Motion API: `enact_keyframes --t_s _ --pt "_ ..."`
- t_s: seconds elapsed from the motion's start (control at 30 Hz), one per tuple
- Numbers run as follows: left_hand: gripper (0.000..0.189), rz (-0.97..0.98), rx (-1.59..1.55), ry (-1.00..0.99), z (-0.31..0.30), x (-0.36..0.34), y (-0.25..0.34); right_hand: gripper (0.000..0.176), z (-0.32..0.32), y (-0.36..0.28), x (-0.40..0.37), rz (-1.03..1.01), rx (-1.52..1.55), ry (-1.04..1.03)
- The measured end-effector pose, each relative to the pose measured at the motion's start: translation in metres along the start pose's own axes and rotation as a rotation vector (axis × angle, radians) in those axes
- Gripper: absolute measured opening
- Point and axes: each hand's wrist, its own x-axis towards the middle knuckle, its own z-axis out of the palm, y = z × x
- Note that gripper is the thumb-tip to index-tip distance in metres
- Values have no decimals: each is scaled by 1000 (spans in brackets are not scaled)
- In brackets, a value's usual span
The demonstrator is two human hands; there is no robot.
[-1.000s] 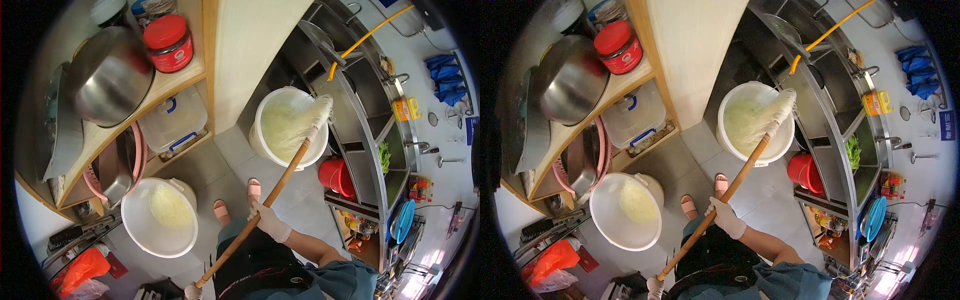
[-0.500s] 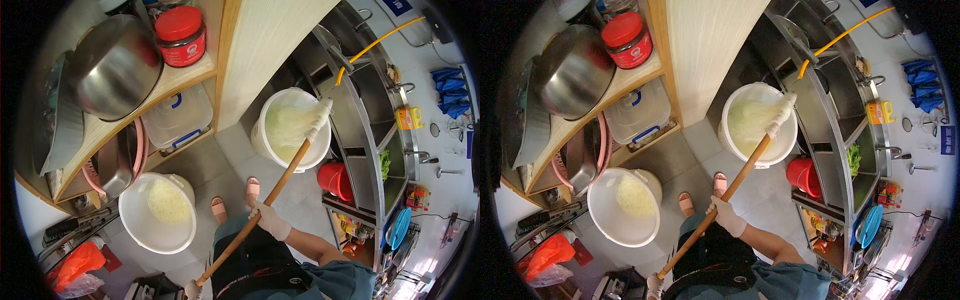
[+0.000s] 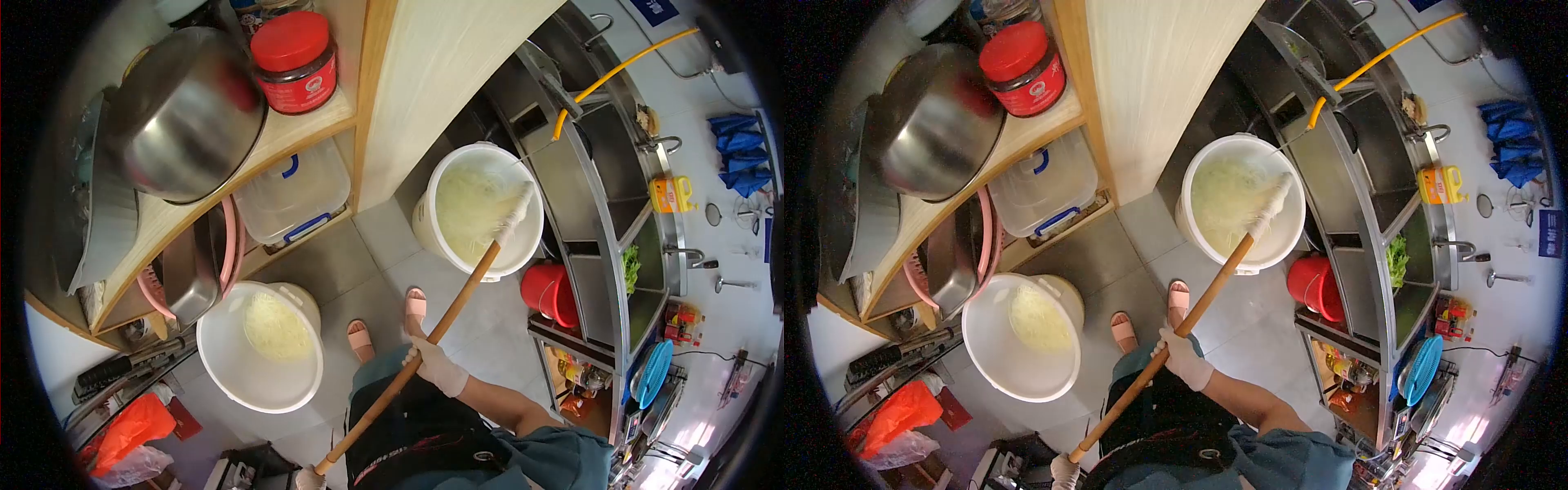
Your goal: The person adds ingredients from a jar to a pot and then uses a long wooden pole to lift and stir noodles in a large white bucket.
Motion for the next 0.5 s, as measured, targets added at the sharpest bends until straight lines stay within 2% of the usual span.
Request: enact_keyframes --t_s 0.1,0.33,0.5 --pt "17 62 -24 25 -4 7 -5 14 5 -3 -25 -73 10 -25" --pt "20 64 -30 49 -13 18 -2 12 31 -9 -86 -164 45 -58" --pt "20 54 5 99 -8 19 -3 17 27 -13 -57 -150 -2 -80"
